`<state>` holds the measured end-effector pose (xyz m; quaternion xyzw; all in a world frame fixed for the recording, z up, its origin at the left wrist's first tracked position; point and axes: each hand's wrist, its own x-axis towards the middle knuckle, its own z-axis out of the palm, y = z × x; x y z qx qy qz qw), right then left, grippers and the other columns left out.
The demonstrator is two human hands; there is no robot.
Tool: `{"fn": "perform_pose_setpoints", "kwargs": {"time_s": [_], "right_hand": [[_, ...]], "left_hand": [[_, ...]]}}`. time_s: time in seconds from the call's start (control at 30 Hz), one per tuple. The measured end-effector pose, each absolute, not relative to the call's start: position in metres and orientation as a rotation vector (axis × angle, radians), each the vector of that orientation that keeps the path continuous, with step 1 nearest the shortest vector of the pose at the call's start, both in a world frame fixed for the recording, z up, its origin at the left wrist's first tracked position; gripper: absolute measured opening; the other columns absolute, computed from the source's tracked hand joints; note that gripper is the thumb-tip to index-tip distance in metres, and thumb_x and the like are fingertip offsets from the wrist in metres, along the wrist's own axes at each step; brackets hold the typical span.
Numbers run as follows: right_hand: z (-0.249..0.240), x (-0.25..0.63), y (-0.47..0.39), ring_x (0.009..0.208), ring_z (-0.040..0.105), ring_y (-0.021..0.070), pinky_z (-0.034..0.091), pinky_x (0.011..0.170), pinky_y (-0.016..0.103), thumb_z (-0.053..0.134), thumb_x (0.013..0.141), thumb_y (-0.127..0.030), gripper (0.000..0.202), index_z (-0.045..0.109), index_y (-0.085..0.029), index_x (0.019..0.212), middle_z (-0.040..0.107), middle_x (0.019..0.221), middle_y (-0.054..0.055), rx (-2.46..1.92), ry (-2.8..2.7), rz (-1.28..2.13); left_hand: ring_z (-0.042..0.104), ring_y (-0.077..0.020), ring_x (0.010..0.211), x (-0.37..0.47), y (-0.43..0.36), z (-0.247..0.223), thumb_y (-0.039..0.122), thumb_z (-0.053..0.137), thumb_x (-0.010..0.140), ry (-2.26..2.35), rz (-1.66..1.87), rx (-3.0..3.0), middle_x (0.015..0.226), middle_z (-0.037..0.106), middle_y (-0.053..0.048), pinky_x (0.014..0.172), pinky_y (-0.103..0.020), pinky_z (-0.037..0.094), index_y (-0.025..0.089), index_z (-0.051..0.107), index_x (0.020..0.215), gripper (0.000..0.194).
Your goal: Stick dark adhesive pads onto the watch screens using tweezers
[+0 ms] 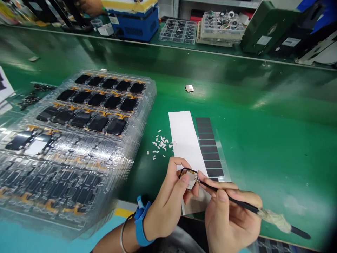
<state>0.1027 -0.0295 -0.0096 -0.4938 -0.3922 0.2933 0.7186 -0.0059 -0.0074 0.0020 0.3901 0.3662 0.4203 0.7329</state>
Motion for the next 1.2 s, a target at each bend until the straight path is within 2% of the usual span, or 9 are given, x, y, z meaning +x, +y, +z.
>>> {"fn": "perform_pose_setpoints", "kwargs": {"time_s": [0.13, 0.23, 0.53, 0.87, 1.2], "right_hand": [[-0.0109, 0.1034, -0.0266, 0.086, 0.074, 0.0192, 0.068, 0.071, 0.038, 0.052, 0.09, 0.001, 0.022, 0.055, -0.019, 0.1, 0.071, 0.087, 0.003, -0.984, -0.912, 0.584], [-0.0117, 0.1039, -0.0255, 0.087, 0.074, 0.0192, 0.068, 0.074, 0.038, 0.051, 0.089, 0.004, 0.025, 0.056, -0.018, 0.101, 0.072, 0.088, 0.004, -0.955, -0.909, 0.607], [-0.0114, 0.1025, -0.0258, 0.086, 0.074, 0.0173, 0.068, 0.079, 0.04, 0.05, 0.09, 0.004, 0.025, 0.056, -0.018, 0.101, 0.072, 0.089, 0.003, -0.956, -0.909, 0.593], [-0.012, 0.1038, -0.0257, 0.084, 0.073, 0.0169, 0.068, 0.072, 0.034, 0.051, 0.091, 0.001, 0.022, 0.055, -0.018, 0.1, 0.07, 0.087, 0.003, -0.955, -0.893, 0.599], [-0.0115, 0.1029, -0.025, 0.084, 0.073, 0.0174, 0.067, 0.073, 0.036, 0.052, 0.089, 0.003, 0.023, 0.056, -0.017, 0.099, 0.07, 0.086, 0.002, -0.955, -0.896, 0.597]], "left_hand": [[0.039, -0.0089, 0.061, -0.0044, -0.0074, 0.0021, 0.038, 0.031, 0.107, 0.816, 0.931, 0.881, 0.076, 0.052, 0.005, 0.062, -0.022, 0.036, 0.024, 0.04, 0.105, 0.017], [0.039, -0.0084, 0.061, -0.0045, -0.0071, 0.0023, 0.038, 0.031, 0.107, 0.824, 0.934, 0.888, 0.077, 0.053, 0.005, 0.061, -0.022, 0.037, 0.024, 0.04, 0.105, 0.016], [0.04, -0.0076, 0.06, -0.0042, -0.0065, 0.0006, 0.038, 0.03, 0.107, 0.821, 0.934, 0.896, 0.078, 0.054, 0.005, 0.059, -0.021, 0.036, 0.024, 0.038, 0.105, 0.016], [0.041, -0.0073, 0.06, -0.0046, -0.0076, 0.0002, 0.039, 0.032, 0.107, 0.829, 0.929, 0.899, 0.078, 0.056, 0.005, 0.059, -0.02, 0.036, 0.024, 0.039, 0.105, 0.016], [0.041, -0.0073, 0.06, -0.0047, -0.0067, 0.0003, 0.038, 0.031, 0.107, 0.832, 0.942, 0.916, 0.077, 0.055, 0.005, 0.06, -0.02, 0.037, 0.024, 0.039, 0.105, 0.016]]}}
